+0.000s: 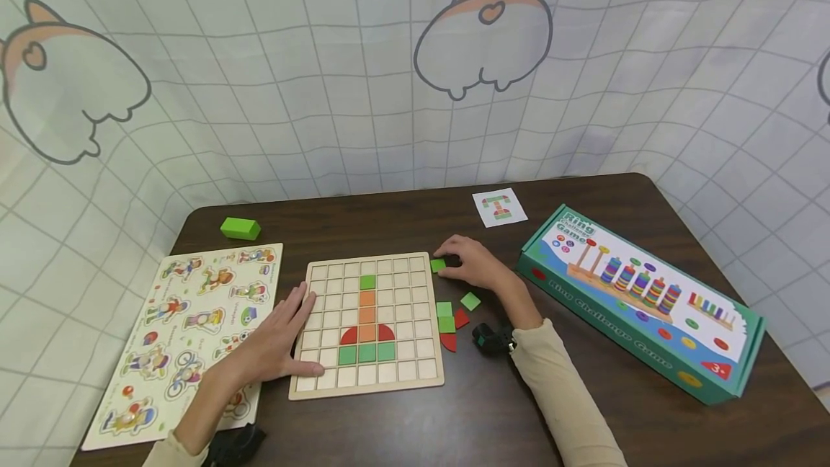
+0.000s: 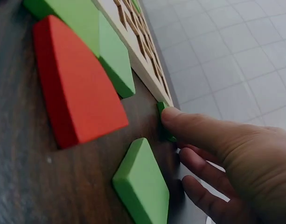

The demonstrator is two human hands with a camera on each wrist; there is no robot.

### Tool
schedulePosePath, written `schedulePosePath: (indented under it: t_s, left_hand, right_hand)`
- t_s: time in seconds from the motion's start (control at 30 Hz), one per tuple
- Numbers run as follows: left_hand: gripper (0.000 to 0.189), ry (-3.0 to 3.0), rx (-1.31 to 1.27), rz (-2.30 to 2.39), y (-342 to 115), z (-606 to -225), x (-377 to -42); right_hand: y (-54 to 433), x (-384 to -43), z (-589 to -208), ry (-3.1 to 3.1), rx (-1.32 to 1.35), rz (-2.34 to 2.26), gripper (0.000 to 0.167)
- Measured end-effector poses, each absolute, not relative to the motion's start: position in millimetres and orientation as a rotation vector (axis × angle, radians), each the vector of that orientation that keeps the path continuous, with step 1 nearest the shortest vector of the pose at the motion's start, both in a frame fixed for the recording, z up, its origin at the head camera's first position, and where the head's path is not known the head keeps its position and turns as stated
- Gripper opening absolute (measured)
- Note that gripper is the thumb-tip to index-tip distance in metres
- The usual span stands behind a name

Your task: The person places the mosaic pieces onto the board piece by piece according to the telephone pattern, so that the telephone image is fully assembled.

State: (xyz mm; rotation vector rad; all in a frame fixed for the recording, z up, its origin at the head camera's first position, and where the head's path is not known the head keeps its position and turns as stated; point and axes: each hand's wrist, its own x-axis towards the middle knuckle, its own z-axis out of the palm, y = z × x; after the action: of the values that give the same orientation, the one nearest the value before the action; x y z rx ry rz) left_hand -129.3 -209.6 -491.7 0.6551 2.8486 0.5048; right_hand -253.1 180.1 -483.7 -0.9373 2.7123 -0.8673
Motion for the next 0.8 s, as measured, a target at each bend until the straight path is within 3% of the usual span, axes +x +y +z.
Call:
schedulePosePath:
  t_s: [0.53, 0.8]
  left_hand:
    - [0.127, 2.835, 0.637, 0.503, -208, -490, -129]
    - [0.126, 2.831, 0.637, 0.503, -208, -488, -128]
  right_hand:
    - [180, -253, -471, 2.780, -1.044, -0.989, 0.024]
    - [157, -243, -463, 2.731, -1.148, -0.904, 0.022]
